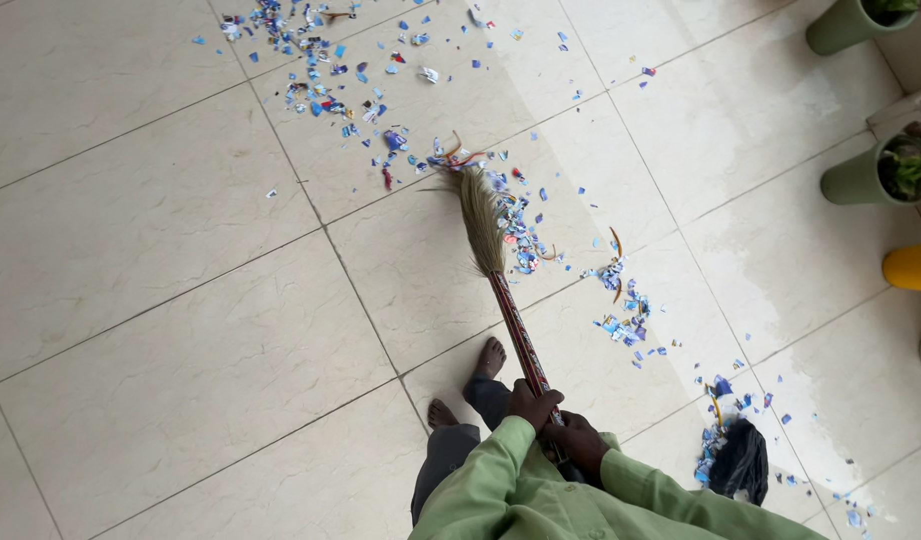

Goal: The person sweeps confetti and debris across the floor using a broom.

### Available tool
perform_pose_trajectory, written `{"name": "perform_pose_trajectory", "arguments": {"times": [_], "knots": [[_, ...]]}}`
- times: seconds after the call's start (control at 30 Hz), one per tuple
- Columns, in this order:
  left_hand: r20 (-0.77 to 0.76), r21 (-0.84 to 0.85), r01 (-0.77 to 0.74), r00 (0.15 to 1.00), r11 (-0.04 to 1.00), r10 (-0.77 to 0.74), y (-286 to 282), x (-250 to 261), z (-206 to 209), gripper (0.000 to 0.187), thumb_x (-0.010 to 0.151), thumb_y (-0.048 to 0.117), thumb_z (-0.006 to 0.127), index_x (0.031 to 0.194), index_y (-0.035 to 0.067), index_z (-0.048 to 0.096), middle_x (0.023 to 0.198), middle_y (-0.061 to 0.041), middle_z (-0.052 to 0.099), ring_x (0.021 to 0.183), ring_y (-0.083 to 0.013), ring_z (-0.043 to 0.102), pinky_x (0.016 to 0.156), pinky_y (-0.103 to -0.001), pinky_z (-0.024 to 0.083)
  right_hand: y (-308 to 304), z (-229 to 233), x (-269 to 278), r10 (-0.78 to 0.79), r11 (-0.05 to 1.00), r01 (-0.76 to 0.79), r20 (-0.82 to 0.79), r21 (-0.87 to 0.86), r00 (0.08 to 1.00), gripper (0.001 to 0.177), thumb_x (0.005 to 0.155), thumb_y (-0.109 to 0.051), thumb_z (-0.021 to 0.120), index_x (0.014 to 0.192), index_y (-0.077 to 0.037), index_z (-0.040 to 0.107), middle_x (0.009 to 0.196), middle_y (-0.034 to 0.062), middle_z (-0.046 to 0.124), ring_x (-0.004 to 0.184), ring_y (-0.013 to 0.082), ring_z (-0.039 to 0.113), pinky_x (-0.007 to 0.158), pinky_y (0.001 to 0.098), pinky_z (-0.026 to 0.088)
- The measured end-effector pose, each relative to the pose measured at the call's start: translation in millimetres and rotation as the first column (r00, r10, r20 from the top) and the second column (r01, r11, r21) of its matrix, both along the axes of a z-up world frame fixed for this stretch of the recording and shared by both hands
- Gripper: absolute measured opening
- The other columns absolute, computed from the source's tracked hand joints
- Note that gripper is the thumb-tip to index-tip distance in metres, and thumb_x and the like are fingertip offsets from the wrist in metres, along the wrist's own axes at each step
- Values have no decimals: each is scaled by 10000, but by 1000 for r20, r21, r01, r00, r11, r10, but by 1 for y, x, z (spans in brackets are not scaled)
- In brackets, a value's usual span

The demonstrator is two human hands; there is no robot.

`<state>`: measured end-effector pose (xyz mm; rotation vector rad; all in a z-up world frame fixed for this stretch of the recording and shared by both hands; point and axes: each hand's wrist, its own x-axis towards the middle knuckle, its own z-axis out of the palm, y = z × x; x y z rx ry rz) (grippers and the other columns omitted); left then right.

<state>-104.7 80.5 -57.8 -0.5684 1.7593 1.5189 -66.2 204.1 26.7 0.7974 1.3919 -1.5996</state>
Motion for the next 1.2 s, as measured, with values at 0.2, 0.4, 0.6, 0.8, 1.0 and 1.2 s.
{"name": "perform_pose_trajectory", "arguments": {"times": [0.2, 0.4, 0.6, 0.8, 1.0, 1.2], "knots": [[-65, 9, -205, 976, 979, 205, -57, -31, 47, 679, 685, 383, 822, 1146, -19, 527, 1024, -182, 671, 868, -287, 701, 731, -395, 590, -42, 20, -41, 68, 994, -70, -28, -86, 997, 249, 858, -166, 684, 1027, 5, 619, 734, 76, 645, 560, 166, 612, 520, 322, 507], [-99, 26, -479, 872, 877, 479, -128, -54, 36, 642, 666, 330, 842, 1105, -53, 573, 1012, -194, 694, 830, -266, 715, 714, -388, 600, -111, 28, -98, 320, 935, -337, -148, -106, 936, 240, 855, -181, 707, 995, 4, 643, 735, 74, 680, 599, 156, 659, 551, 309, 545], [-60, -70, -537, 843, 840, 534, -194, -82, -11, 509, 675, 349, 830, 952, -55, 691, 880, -185, 745, 720, -256, 712, 661, -389, 575, -173, 15, -159, 585, 811, -581, -118, 66, 803, 269, 828, -238, 748, 861, 26, 713, 720, 120, 708, 572, 199, 669, 548, 337, 550], [21, -48, -308, 951, 950, 309, -187, -114, -35, 520, 697, 362, 812, 913, -102, 717, 845, -217, 766, 727, -284, 753, 638, -386, 579, -173, -2, -166, 418, 908, -416, -42, 49, 908, 224, 835, -195, 738, 900, 19, 751, 760, 91, 740, 630, 159, 694, 603, 310, 564], [105, -122, 219, 973, 968, -207, -148, -120, -19, 771, 688, 490, 795, 1174, -76, 599, 1057, -259, 717, 930, -346, 738, 805, -408, 597, -153, 18, -125, 77, 987, -86, 72, 137, 994, 251, 858, -224, 710, 907, 21, 688, 721, 83, 684, 600, 165, 622, 583, 301, 497], [-16, -66, 336, 941, 939, -338, -130, -115, 3, 1046, 711, 524, 830, 1350, -158, 360, 1208, -298, 630, 1060, -372, 668, 919, -413, 569, -146, 37, -104, 22, 986, -25, 19, 166, 1000, 256, 847, -209, 712, 958, 12, 649, 732, 69, 643, 582, 157, 571, 552, 308, 454]]}}
